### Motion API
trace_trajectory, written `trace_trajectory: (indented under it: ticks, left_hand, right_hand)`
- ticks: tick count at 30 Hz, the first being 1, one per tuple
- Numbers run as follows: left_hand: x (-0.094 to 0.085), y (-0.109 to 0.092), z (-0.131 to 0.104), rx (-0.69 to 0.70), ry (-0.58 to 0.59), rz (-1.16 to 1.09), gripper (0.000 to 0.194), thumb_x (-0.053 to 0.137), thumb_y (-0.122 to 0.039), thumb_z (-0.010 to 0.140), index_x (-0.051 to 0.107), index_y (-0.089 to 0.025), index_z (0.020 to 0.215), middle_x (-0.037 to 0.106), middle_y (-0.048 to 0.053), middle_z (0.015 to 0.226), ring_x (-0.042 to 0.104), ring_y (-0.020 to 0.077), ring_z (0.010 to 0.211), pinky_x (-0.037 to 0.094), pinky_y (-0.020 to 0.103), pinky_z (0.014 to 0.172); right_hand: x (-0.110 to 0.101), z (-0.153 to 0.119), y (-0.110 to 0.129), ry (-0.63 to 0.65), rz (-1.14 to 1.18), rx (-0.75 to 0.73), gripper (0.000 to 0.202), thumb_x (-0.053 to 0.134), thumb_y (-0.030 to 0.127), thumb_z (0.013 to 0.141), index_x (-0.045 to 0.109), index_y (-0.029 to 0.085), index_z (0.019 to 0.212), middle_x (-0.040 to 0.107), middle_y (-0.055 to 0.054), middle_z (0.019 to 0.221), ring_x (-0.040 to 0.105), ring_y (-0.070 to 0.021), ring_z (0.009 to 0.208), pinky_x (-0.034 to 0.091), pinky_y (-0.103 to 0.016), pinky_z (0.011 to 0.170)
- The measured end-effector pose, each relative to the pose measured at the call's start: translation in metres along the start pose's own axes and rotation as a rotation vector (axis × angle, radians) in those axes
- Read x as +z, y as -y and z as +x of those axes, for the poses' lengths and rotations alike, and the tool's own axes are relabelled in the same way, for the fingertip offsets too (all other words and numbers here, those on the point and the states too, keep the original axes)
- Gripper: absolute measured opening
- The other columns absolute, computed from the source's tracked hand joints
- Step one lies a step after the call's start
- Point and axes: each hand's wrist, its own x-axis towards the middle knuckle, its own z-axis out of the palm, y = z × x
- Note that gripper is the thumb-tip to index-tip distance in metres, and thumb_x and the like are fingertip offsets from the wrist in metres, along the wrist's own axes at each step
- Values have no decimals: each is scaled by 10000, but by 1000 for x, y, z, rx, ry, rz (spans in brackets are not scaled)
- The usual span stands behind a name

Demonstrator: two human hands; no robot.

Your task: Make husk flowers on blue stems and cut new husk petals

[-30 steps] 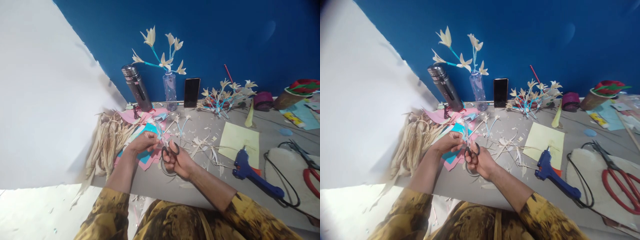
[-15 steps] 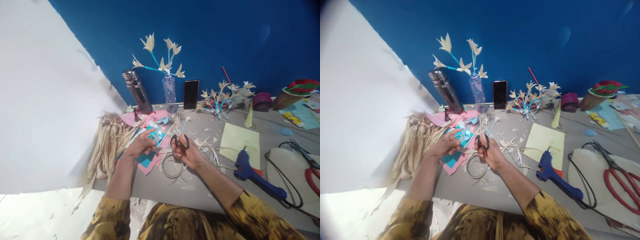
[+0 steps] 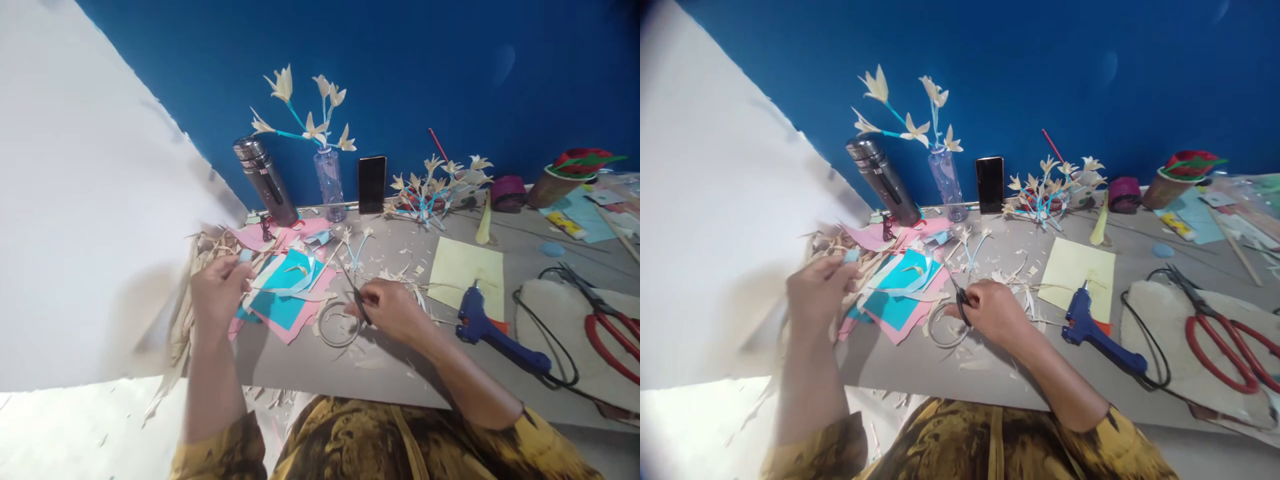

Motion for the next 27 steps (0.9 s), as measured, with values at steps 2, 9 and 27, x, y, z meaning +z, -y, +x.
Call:
trace_trajectory:
  ticks: [2, 9, 27]
  left_hand:
    - [3, -2, -13, 28, -65, -103, 134, 768, -272, 742, 685, -202, 821, 683, -26, 644, 528, 83, 453, 438, 200, 461]
    - [92, 13, -100, -486, 708, -629, 183, 818, -316, 749, 731, -159, 782, 763, 104, 986, 716, 210, 793, 543, 276, 621]
    - [122, -3, -117, -471, 642, -484, 226, 870, -312, 657, 750, -146, 752, 703, 48, 719, 625, 159, 631, 503, 273, 596]
  right_hand:
    - [-11, -19, 2, 59, -196, 64, 434, 804, 441, 747, 517, 206, 523, 515, -5, 558, 398, -139, 540, 215, -296, 545]
    - [-26, -66, 4, 297, -645, 321, 208, 713, 382, 857, 699, 174, 843, 742, -114, 900, 679, -272, 784, 258, -303, 593]
    - [-44, -96, -28, -74, -187, 315, 177, 589, 292, 952, 668, 208, 818, 727, -9, 781, 646, -185, 723, 363, -277, 650]
